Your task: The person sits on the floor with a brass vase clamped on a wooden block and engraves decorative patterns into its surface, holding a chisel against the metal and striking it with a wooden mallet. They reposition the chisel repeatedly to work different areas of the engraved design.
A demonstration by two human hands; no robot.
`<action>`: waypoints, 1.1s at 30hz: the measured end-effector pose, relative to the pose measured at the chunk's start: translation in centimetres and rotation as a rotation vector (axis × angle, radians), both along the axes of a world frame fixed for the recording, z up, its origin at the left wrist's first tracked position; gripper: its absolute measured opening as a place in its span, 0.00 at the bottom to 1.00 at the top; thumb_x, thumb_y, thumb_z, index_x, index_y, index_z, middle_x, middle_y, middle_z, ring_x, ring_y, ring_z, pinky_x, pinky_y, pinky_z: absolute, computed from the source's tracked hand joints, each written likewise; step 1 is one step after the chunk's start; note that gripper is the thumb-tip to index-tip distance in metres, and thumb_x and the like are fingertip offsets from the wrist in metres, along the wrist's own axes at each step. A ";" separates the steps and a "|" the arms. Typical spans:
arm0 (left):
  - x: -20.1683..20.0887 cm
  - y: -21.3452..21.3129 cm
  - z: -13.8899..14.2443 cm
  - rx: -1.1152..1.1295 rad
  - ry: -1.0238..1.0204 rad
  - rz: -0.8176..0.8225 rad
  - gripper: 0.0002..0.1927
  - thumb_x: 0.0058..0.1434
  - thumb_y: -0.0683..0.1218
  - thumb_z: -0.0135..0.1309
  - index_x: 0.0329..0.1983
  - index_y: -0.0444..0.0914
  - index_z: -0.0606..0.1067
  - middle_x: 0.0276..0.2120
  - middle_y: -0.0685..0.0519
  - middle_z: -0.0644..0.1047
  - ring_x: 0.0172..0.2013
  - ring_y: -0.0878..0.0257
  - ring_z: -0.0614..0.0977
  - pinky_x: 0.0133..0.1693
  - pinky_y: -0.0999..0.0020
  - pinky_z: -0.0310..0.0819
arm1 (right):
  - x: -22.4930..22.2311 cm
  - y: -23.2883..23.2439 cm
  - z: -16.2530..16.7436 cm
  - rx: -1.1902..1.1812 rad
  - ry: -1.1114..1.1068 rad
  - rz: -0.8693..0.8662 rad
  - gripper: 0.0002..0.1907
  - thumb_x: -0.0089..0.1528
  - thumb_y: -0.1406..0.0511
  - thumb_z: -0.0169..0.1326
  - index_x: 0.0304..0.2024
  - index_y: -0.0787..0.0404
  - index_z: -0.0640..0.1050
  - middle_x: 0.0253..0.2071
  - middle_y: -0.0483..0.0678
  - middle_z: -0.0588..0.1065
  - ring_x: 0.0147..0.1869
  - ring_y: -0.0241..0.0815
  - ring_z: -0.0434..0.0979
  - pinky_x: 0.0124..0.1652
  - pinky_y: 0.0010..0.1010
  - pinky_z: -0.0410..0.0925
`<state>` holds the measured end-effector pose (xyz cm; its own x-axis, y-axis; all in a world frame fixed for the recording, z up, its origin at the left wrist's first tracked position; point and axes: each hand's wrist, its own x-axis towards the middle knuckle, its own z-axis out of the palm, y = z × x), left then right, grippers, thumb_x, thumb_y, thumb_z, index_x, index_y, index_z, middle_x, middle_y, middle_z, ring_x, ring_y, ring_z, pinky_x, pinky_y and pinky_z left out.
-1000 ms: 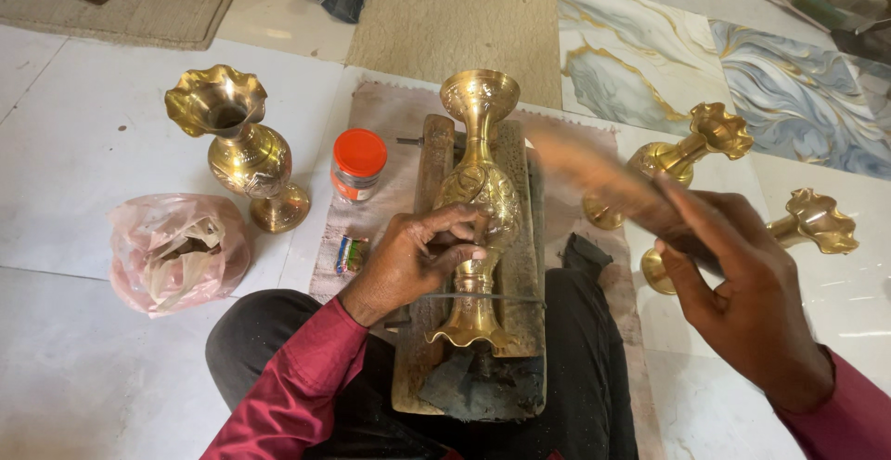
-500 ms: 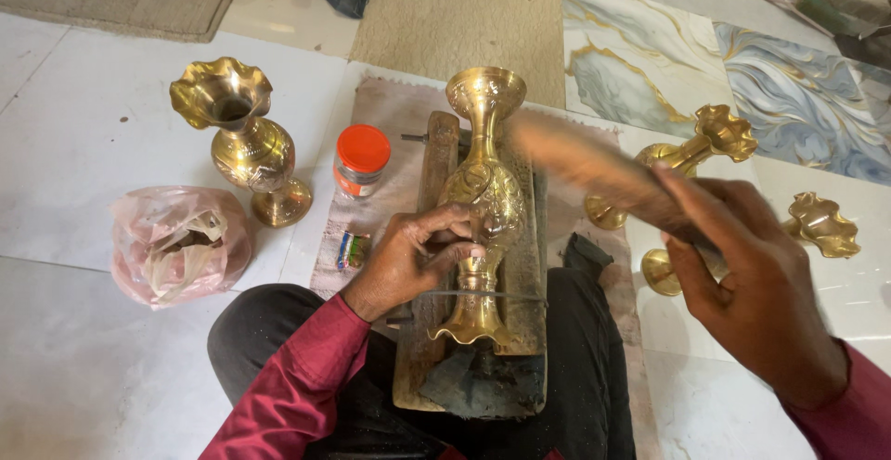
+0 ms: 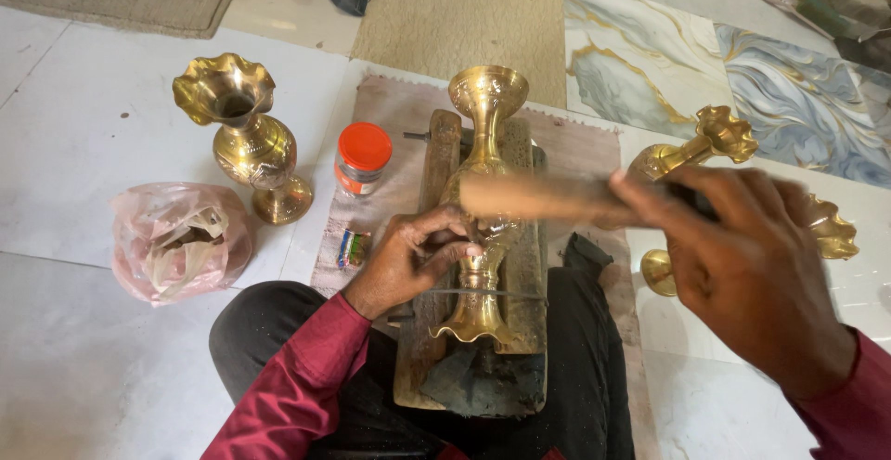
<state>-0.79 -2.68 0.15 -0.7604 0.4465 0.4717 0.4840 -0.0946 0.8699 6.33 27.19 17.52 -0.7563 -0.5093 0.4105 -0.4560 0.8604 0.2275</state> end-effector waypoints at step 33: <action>0.5 -0.1 -1.0 0.101 -0.137 -0.020 0.08 0.64 0.30 0.56 0.43 0.33 0.72 0.54 0.47 0.79 0.52 0.60 0.86 0.54 0.68 0.85 | -1.2 -2.3 0.7 -0.346 -0.246 0.110 0.35 0.60 0.72 0.58 0.70 0.56 0.69 0.49 0.54 0.72 0.45 0.46 0.74 0.41 0.37 0.71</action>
